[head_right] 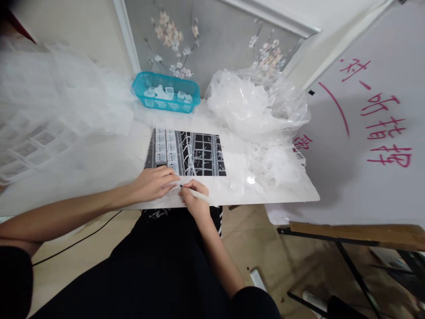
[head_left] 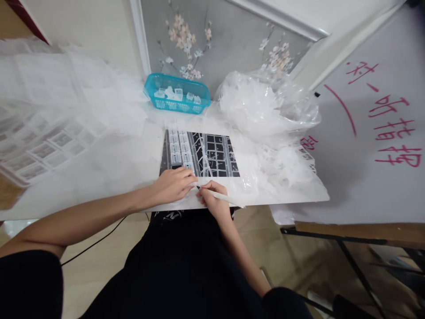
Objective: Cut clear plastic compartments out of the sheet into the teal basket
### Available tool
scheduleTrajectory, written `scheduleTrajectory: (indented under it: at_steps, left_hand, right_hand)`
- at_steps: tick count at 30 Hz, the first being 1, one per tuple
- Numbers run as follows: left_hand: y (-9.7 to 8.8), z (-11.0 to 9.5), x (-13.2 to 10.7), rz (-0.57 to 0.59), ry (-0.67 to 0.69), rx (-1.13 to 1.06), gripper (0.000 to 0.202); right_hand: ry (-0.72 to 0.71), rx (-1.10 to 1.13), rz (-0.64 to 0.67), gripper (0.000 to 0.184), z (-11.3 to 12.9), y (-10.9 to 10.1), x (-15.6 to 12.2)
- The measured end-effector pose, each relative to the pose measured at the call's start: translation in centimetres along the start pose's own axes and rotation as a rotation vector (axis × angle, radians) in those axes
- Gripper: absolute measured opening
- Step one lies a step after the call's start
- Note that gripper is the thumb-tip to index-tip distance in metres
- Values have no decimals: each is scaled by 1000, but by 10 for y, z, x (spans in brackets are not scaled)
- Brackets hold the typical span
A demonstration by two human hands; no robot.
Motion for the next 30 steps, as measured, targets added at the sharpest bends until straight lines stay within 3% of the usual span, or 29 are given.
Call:
scheduleTrajectory:
  at_steps: [2,5,9,11,12,14,16,18,20,24,27,30]
  left_hand:
    - [4,-1,1,17,-18,-58,24]
    - [1,-2,4,-64,-68,-231,15]
    - [-24,18,13,-244,-140,-364,15]
    - [-57,47,17,-465,-251,-447,24]
    - [-77,65,15,-620,-331,-526,27]
    - [-110,101,3,-1011,-520,-903,18]
    - [-123,109,9,-1124,-582,-1252,16]
    - [-133,94,28,-1041,-574,-1470,16]
    - [-138,71,48,-919,-573,-1627,15]
    - [-157,29,78,-778,-494,-1705,17]
    - [-172,15,89,-772,-404,-1668,19]
    - [-173,14,95,-781,-388,-1674,19]
  right_hand:
    - [-8,-6,6,9,1,0,1]
    - [-17,-37,23,8,4,1,4]
    - [-10,-115,54,10,2,6,9]
    - [28,-102,76,9,0,8,9]
    - [58,-81,91,8,0,9,8]
    - [103,-23,132,9,8,10,5]
    - [85,37,165,14,34,7,3]
    - [11,95,130,24,77,-6,8]
    - [-182,127,79,35,136,-22,17]
    - [-883,-128,-118,27,264,-46,13]
    - [-1200,-331,-226,26,304,-41,5]
    - [-1345,-367,-306,34,308,-39,3]
Point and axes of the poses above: each hand's wrist, its own x-axis towards the middle knuckle, its own y-axis out of the palm, z = x × y, the point moved 9 cm from there along x, towards the middle knuckle, and after that the axes turned 4 degrees about -z, right-handed, at the moved point
